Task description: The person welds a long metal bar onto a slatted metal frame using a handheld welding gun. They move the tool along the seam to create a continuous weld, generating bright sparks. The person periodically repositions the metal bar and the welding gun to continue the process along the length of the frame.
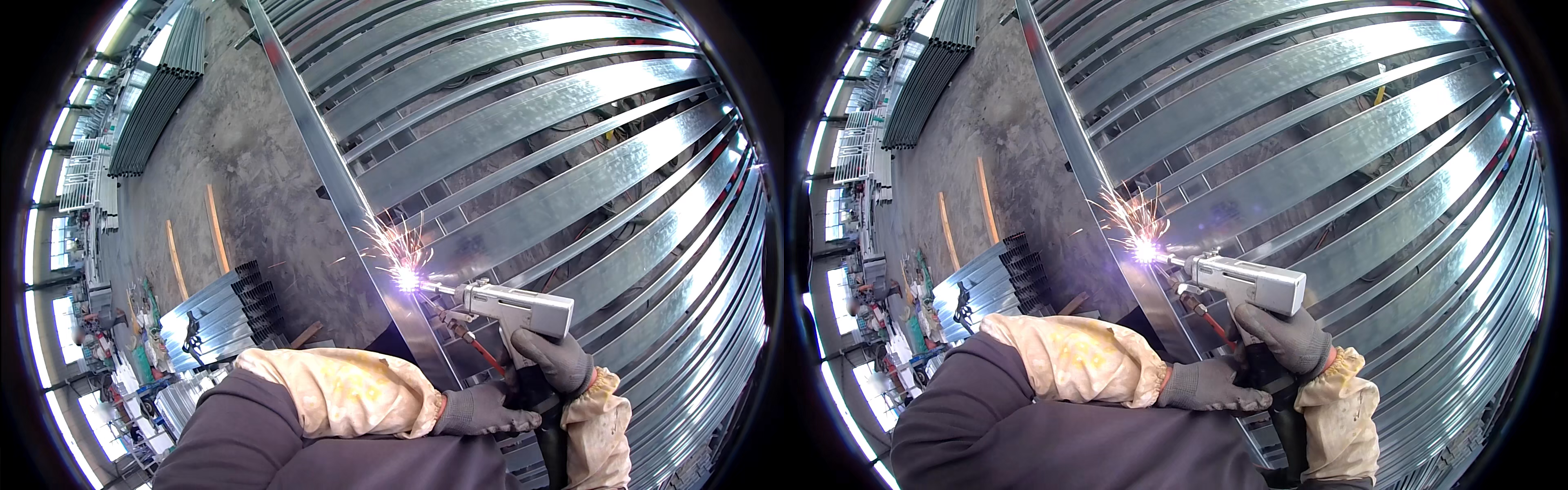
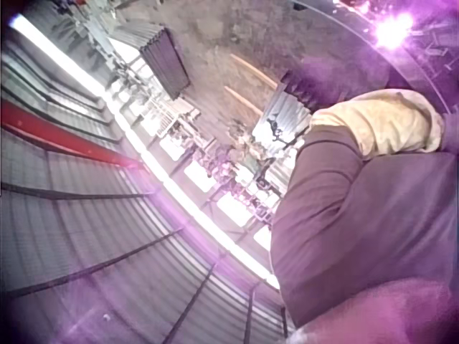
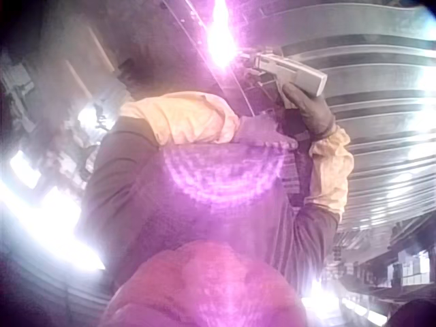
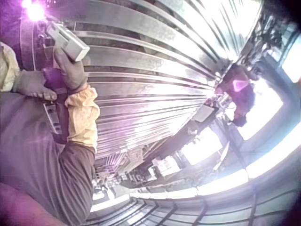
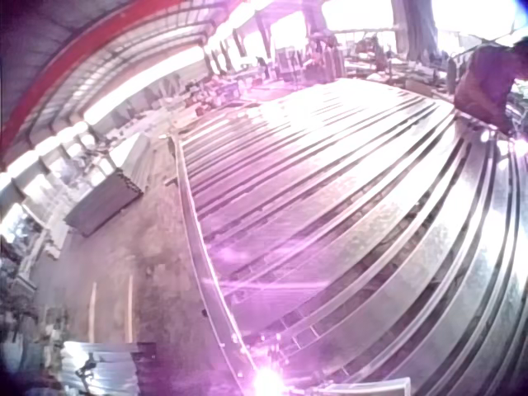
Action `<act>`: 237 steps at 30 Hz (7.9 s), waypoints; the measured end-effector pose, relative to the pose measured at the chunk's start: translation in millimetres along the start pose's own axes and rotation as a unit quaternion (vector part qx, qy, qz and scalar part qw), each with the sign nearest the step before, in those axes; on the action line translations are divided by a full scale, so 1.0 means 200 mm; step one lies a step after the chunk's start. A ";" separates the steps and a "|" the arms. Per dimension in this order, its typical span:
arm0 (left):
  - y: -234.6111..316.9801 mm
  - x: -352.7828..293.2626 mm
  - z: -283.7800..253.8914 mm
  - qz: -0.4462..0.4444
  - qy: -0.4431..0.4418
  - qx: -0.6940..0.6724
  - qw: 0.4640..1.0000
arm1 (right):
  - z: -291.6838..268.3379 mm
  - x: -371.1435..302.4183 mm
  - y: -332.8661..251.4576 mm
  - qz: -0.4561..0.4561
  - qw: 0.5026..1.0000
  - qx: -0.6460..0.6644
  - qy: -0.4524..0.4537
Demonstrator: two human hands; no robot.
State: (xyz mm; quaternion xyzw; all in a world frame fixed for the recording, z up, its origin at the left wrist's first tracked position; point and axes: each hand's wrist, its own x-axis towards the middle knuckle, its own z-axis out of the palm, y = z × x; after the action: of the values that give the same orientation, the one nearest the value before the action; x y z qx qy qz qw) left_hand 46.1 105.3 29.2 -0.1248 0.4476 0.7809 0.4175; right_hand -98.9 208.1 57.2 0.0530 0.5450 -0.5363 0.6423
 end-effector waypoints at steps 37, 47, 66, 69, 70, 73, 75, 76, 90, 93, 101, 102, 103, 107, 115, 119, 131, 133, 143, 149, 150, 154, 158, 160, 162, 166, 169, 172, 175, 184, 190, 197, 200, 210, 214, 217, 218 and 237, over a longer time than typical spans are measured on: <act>-0.16 0.03 0.07 0.061 -0.032 0.000 0.998 | -0.03 -0.07 0.10 0.001 1.000 0.014 0.004; -0.07 0.04 0.06 -0.068 -0.101 0.082 0.989 | -0.08 -0.07 0.17 -0.030 0.999 -0.010 0.006; -0.13 0.05 0.11 -0.025 -0.049 -0.051 0.997 | -0.07 -0.10 0.16 -0.017 1.000 -0.017 -0.014; -0.13 0.05 0.12 -0.042 -0.049 -0.035 0.997 | -0.05 -0.11 0.14 -0.001 1.000 -0.013 -0.013; -0.12 0.05 0.12 -0.049 -0.050 -0.027 0.997 | -0.05 -0.12 0.13 0.003 1.000 -0.012 -0.012; -0.07 0.04 0.11 -0.054 -0.070 -0.010 0.996 | -0.05 -0.13 0.14 0.010 1.000 -0.008 -0.009; -0.10 0.04 0.12 -0.057 -0.061 -0.015 0.996 | -0.06 -0.12 0.15 0.007 1.000 -0.011 -0.011; -0.12 0.05 0.12 -0.057 -0.055 -0.018 0.997 | -0.07 -0.12 0.16 0.003 1.000 -0.015 -0.014; -0.10 0.03 0.12 -0.074 -0.041 0.028 0.996 | -0.07 -0.12 0.20 -0.022 1.000 -0.010 -0.009; -0.07 0.02 0.12 -0.080 -0.049 0.046 0.994 | -0.07 -0.13 0.20 -0.012 1.000 0.003 -0.003; -0.12 0.03 0.14 -0.052 -0.059 -0.008 0.997 | -0.04 -0.15 0.18 0.008 1.000 0.019 0.002; -0.12 0.03 0.14 -0.054 -0.058 -0.006 0.997 | -0.04 -0.15 0.18 0.005 1.000 0.017 0.001; -0.11 0.03 0.14 -0.055 -0.057 -0.004 0.997 | -0.04 -0.15 0.18 0.003 1.000 0.014 0.000; -0.05 0.00 0.13 -0.075 -0.057 0.016 0.995 | -0.05 -0.14 0.19 -0.017 1.000 -0.006 -0.006; -0.09 -0.01 0.13 -0.065 -0.057 0.037 0.996 | -0.04 -0.18 0.21 -0.049 0.998 -0.030 0.023; -0.20 0.00 0.19 -0.018 -0.057 -0.002 0.998 | 0.03 -0.26 0.15 -0.052 0.998 0.000 0.029; -0.13 -0.23 0.56 0.081 -0.120 -0.038 0.989 | 0.22 -0.79 0.29 -0.181 0.978 0.010 0.107; -0.20 -0.24 0.61 0.072 -0.127 0.015 0.989 | 0.27 -0.89 0.36 -0.215 0.968 -0.002 0.129; -0.08 -0.35 1.11 0.074 -0.342 0.119 0.929 | 0.58 -1.68 0.73 -0.326 0.843 0.036 0.427; -0.02 -0.47 1.50 0.159 -0.382 0.260 0.872 | 0.79 -2.16 0.90 -0.402 0.772 0.081 0.486; -0.08 -0.48 1.58 0.169 -0.394 0.171 0.887 | 0.82 -2.17 0.88 -0.411 0.742 0.062 0.526; -0.04 -0.48 1.79 0.265 -0.379 0.156 0.873 | 0.82 -2.30 0.86 -0.406 0.691 0.041 0.597; -0.03 -0.38 1.89 0.262 -0.377 0.097 0.883 | 0.66 -2.40 0.86 -0.384 0.699 0.016 0.604; -0.08 -0.29 1.91 0.229 -0.395 0.063 0.888 | 0.55 -2.41 0.85 -0.367 0.721 0.004 0.587; -0.28 -0.14 1.96 0.238 -0.381 -0.085 0.889 | 0.44 -2.36 0.83 -0.341 0.756 -0.006 0.559; -0.36 -0.01 1.79 0.251 -0.245 -0.044 0.935 | 0.23 -2.08 0.72 -0.313 0.865 -0.045 0.390; -0.46 0.08 1.67 0.239 -0.165 -0.069 0.954 | 0.01 -1.86 0.69 -0.246 0.923 -0.052 0.291; -0.48 0.07 1.45 0.226 -0.096 -0.111 0.963 | -0.06 -1.55 0.60 -0.140 0.960 -0.082 0.227; -0.54 0.12 1.21 0.225 -0.064 -0.181 0.955 | -0.09 -1.19 0.55 -0.143 0.980 -0.042 0.132; -0.54 0.10 0.66 0.156 0.031 -0.281 0.947 | -0.09 -0.48 0.43 -0.089 0.995 -0.029 0.044; -0.56 0.12 0.55 0.164 0.009 -0.388 0.907 | -0.09 -0.30 0.39 -0.046 0.998 -0.029 0.042; -0.52 0.14 0.54 0.102 0.023 -0.423 0.900 | -0.09 -0.28 0.34 -0.016 0.999 -0.028 0.025; -0.58 0.20 0.54 0.088 -0.032 -0.523 0.847 | -0.08 -0.28 0.32 -0.026 0.999 -0.030 0.027; -0.59 0.24 0.56 0.102 0.011 -0.457 0.883 | -0.13 -0.25 0.35 -0.014 0.999 0.025 0.016; -0.50 0.16 0.58 0.179 0.061 -0.292 0.937 | -0.14 -0.24 0.35 -0.006 1.000 0.013 0.018; -0.54 0.21 0.56 0.097 0.029 -0.442 0.891 | -0.14 -0.25 0.33 -0.007 1.000 0.015 0.003; -0.56 0.22 0.57 0.098 0.020 -0.444 0.890 | -0.13 -0.25 0.33 -0.010 1.000 0.020 0.007; -0.59 0.23 0.58 0.071 0.007 -0.443 0.894 | -0.15 -0.25 0.36 -0.023 0.999 -0.019 0.014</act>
State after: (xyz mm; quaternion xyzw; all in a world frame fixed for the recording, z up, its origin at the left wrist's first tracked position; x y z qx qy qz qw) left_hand 128.2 253.4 -0.3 -0.2702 0.0661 0.9249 0.2593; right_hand -56.3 289.6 45.7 0.0352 0.5654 -0.5397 0.6228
